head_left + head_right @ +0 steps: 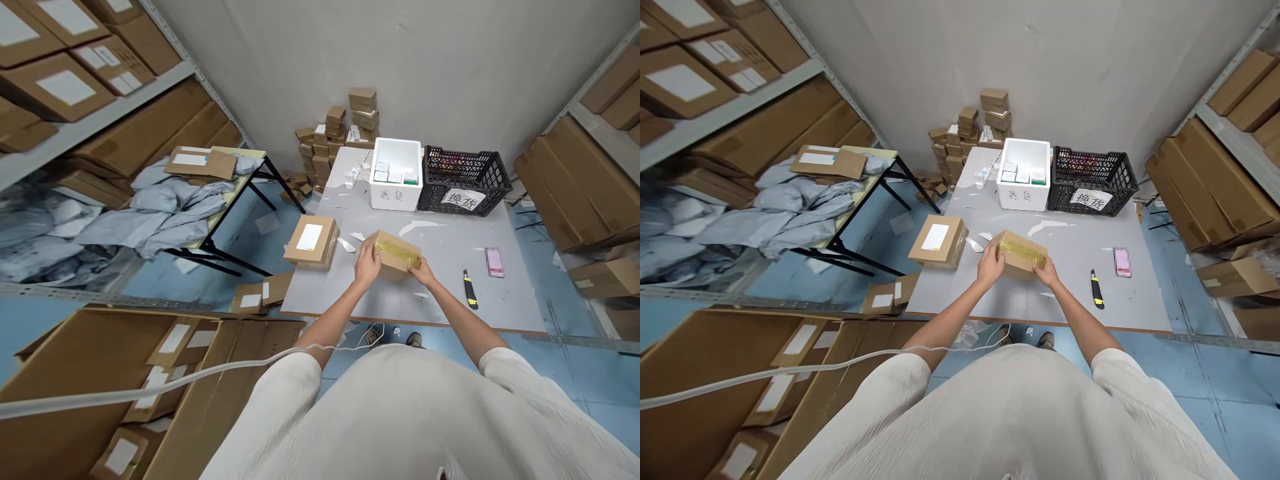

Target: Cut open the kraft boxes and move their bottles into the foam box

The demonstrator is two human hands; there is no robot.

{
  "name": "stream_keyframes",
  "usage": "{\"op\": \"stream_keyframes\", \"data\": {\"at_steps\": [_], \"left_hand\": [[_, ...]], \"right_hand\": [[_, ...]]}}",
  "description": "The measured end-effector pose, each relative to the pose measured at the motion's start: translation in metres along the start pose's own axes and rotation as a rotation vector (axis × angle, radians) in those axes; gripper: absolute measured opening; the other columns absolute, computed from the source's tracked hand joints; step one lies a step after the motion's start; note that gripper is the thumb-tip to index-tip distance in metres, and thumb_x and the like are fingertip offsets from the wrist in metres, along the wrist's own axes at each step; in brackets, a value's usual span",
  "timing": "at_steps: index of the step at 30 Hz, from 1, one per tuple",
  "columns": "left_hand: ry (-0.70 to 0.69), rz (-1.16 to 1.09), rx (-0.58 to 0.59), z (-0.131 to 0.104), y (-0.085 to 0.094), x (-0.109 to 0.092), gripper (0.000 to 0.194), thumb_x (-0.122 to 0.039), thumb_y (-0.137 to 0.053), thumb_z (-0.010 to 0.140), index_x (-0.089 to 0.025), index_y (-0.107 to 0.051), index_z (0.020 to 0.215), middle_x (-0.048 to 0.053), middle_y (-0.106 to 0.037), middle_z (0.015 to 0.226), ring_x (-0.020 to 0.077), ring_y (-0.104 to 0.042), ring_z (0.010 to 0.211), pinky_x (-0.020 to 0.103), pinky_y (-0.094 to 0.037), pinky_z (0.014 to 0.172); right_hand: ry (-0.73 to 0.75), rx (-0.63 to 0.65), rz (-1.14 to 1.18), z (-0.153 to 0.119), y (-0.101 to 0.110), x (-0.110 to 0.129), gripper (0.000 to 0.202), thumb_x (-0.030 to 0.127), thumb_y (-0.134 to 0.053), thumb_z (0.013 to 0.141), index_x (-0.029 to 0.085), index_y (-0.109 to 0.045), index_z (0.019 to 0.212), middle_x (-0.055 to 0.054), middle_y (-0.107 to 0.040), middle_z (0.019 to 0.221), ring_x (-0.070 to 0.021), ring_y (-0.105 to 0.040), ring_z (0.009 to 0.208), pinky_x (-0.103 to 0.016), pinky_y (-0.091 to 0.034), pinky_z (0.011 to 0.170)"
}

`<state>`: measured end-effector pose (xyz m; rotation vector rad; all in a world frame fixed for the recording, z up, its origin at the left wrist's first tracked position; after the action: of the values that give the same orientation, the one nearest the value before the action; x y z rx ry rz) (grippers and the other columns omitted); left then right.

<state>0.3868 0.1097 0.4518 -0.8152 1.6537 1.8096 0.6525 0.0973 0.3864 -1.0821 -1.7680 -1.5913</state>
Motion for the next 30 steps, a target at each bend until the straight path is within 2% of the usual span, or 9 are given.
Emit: {"op": "stream_keyframes", "data": {"at_steps": [3, 5, 9, 16, 19, 22, 26, 28, 30], "left_hand": [[0.035, -0.021, -0.019, 0.003, 0.007, 0.025, 0.05, -0.031, -0.046, 0.107, -0.025, -0.062, 0.155, 0.016, -0.07, 0.144, 0.0347, -0.067, 0.133, 0.049, -0.055, 0.111], [0.06, -0.017, -0.015, 0.004, 0.009, 0.039, 0.048, -0.031, -0.046, 0.108, -0.023, -0.065, 0.151, 0.016, -0.075, 0.134, 0.0345, -0.069, 0.13, 0.048, -0.055, 0.111], [0.063, -0.045, 0.027, 0.002, 0.003, 0.049, 0.044, -0.031, -0.046, 0.108, -0.023, -0.071, 0.142, 0.014, -0.08, 0.124, 0.0344, -0.072, 0.122, 0.046, -0.056, 0.106], [0.053, -0.127, 0.152, -0.006, -0.04, 0.027, 0.034, -0.024, -0.049, 0.106, -0.022, -0.075, 0.127, 0.012, -0.081, 0.12, 0.0316, -0.075, 0.114, 0.041, -0.058, 0.1], [0.043, -0.151, 0.193, -0.009, -0.057, 0.017, 0.035, -0.024, -0.05, 0.105, -0.023, -0.073, 0.131, 0.011, -0.081, 0.116, 0.0306, -0.075, 0.113, 0.043, -0.059, 0.101], [0.019, -0.144, 0.164, -0.01, -0.064, 0.01, 0.043, -0.029, -0.055, 0.102, -0.024, -0.067, 0.144, 0.012, -0.079, 0.122, 0.0311, -0.072, 0.121, 0.048, -0.057, 0.108], [-0.048, -0.063, 0.068, -0.014, -0.064, -0.003, 0.056, -0.025, -0.061, 0.096, -0.025, -0.062, 0.152, 0.018, -0.067, 0.146, 0.0365, -0.06, 0.142, 0.056, -0.049, 0.12], [-0.109, -0.026, 0.079, -0.018, -0.067, -0.012, 0.055, -0.021, -0.06, 0.094, -0.027, -0.064, 0.149, 0.018, -0.062, 0.154, 0.0386, -0.053, 0.149, 0.06, -0.045, 0.123], [-0.189, 0.0, 0.142, -0.023, -0.072, -0.023, 0.051, -0.019, -0.057, 0.096, -0.029, -0.067, 0.144, 0.016, -0.061, 0.156, 0.0376, -0.05, 0.152, 0.061, -0.042, 0.125]], "right_hand": [[-0.085, -0.007, 0.08, 0.001, -0.012, 0.002, 0.078, 0.043, -0.075, 0.078, 0.027, -0.055, 0.151, -0.013, -0.069, 0.147, -0.0316, -0.067, 0.136, -0.052, -0.054, 0.117], [-0.086, -0.019, 0.088, 0.001, -0.016, 0.005, 0.081, 0.042, -0.074, 0.077, 0.026, -0.053, 0.154, -0.013, -0.067, 0.151, -0.0324, -0.064, 0.141, -0.053, -0.051, 0.121], [-0.063, -0.061, 0.065, -0.004, -0.006, 0.008, 0.081, 0.041, -0.073, 0.077, 0.026, -0.055, 0.154, -0.014, -0.062, 0.157, -0.0345, -0.062, 0.144, -0.056, -0.05, 0.123], [-0.102, -0.128, -0.032, -0.015, 0.044, -0.009, 0.079, 0.036, -0.069, 0.079, 0.022, -0.055, 0.156, -0.015, -0.061, 0.159, -0.0369, -0.061, 0.143, -0.057, -0.047, 0.126], [-0.122, -0.111, -0.028, -0.019, 0.061, -0.023, 0.08, 0.035, -0.068, 0.079, 0.024, -0.054, 0.157, -0.013, -0.061, 0.16, -0.0344, -0.064, 0.139, -0.057, -0.047, 0.126], [-0.094, -0.097, -0.001, -0.021, 0.07, -0.032, 0.079, 0.035, -0.068, 0.079, 0.025, -0.055, 0.156, -0.013, -0.062, 0.16, -0.033, -0.067, 0.134, -0.058, -0.05, 0.123], [-0.063, -0.076, 0.053, -0.024, 0.076, -0.038, 0.074, 0.034, -0.067, 0.08, 0.026, -0.059, 0.154, -0.013, -0.063, 0.157, -0.0317, -0.069, 0.128, -0.056, -0.054, 0.118], [-0.052, -0.074, 0.079, -0.026, 0.08, -0.039, 0.069, 0.035, -0.067, 0.082, 0.026, -0.062, 0.151, -0.012, -0.064, 0.156, -0.0309, -0.07, 0.126, -0.055, -0.056, 0.117], [-0.052, -0.083, 0.087, -0.028, 0.087, -0.042, 0.063, 0.038, -0.067, 0.086, 0.026, -0.065, 0.148, -0.013, -0.064, 0.155, -0.0303, -0.071, 0.123, -0.054, -0.057, 0.115]]}}
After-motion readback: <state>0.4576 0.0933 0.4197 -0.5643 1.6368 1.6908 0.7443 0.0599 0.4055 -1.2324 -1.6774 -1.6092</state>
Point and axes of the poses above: each hand's wrist, its own z-axis towards the middle knuckle, its own y-axis out of the back of the hand, x = y × z, the point moved 3 cm from there along z, towards the middle knuckle
